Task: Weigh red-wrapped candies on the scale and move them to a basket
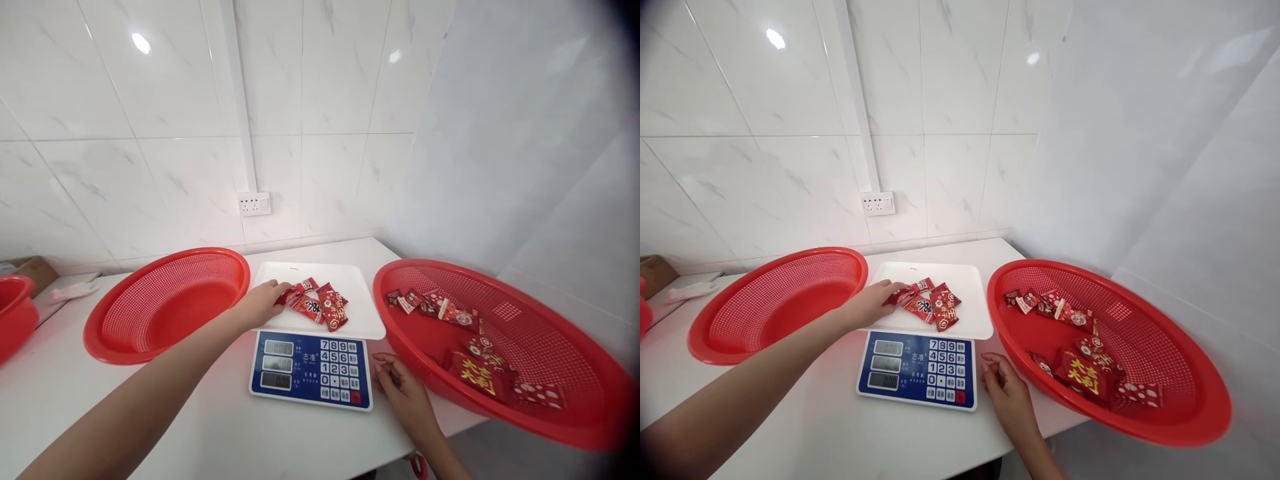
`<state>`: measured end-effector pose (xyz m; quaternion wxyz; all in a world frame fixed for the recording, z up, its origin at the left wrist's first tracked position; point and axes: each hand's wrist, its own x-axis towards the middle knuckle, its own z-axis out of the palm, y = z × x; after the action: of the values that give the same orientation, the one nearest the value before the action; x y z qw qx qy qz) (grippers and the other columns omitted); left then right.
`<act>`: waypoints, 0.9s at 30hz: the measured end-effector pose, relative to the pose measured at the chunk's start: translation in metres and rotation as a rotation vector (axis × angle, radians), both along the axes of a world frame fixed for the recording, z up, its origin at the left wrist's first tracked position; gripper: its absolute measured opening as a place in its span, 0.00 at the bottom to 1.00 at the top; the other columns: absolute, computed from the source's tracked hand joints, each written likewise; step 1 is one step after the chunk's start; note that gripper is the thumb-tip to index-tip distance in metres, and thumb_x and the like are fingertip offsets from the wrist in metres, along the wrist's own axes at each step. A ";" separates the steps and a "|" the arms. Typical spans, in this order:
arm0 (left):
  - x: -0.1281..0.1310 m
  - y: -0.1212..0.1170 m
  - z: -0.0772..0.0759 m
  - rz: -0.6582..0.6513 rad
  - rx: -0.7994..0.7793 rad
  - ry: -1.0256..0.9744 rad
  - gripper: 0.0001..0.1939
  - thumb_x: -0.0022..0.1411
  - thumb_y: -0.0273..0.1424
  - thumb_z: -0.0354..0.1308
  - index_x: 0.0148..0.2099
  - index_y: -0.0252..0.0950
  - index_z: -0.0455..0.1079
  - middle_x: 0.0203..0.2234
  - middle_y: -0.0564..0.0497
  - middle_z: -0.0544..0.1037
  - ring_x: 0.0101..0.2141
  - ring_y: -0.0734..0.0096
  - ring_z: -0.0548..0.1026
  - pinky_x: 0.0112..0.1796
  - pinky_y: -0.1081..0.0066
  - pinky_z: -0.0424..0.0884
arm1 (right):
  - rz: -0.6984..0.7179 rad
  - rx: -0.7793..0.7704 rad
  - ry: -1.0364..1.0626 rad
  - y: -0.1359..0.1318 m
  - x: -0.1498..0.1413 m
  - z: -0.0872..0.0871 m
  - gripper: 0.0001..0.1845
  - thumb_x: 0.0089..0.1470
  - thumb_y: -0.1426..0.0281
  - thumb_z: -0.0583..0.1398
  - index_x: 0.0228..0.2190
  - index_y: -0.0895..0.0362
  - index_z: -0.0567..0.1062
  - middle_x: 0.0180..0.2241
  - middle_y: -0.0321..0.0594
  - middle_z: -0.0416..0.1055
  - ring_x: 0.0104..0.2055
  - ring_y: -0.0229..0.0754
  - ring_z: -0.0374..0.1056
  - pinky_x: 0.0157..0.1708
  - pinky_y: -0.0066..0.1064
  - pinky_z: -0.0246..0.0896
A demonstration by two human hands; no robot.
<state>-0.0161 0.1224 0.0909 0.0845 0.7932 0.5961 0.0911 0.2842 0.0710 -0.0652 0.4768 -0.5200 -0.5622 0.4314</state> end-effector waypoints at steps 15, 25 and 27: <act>-0.057 -0.028 0.040 0.248 0.147 -0.052 0.33 0.57 0.50 0.47 0.62 0.43 0.50 0.61 0.45 0.55 0.60 0.52 0.51 0.55 0.53 0.55 | 0.015 0.008 -0.004 0.001 -0.001 0.000 0.17 0.50 0.56 0.57 0.36 0.56 0.70 0.27 0.40 0.71 0.30 0.44 0.68 0.30 0.33 0.64; 0.034 0.025 0.012 -0.234 -0.175 -0.104 0.36 0.45 0.51 0.60 0.54 0.41 0.62 0.50 0.44 0.66 0.50 0.56 0.64 0.49 0.62 0.62 | -0.046 0.074 -0.025 -0.005 -0.005 0.010 0.16 0.49 0.56 0.57 0.33 0.56 0.72 0.21 0.36 0.68 0.25 0.42 0.66 0.26 0.32 0.63; 0.033 0.025 0.011 -0.211 -0.169 -0.090 0.29 0.47 0.49 0.58 0.48 0.40 0.66 0.46 0.44 0.67 0.44 0.60 0.68 0.43 0.64 0.66 | -0.046 0.072 -0.016 -0.005 -0.005 0.009 0.16 0.48 0.56 0.58 0.34 0.56 0.72 0.22 0.37 0.69 0.26 0.42 0.67 0.28 0.32 0.64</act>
<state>0.0167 0.1475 0.1019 0.1867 0.8366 0.5106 0.0669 0.2792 0.0664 -0.0561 0.5003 -0.5187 -0.5693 0.3957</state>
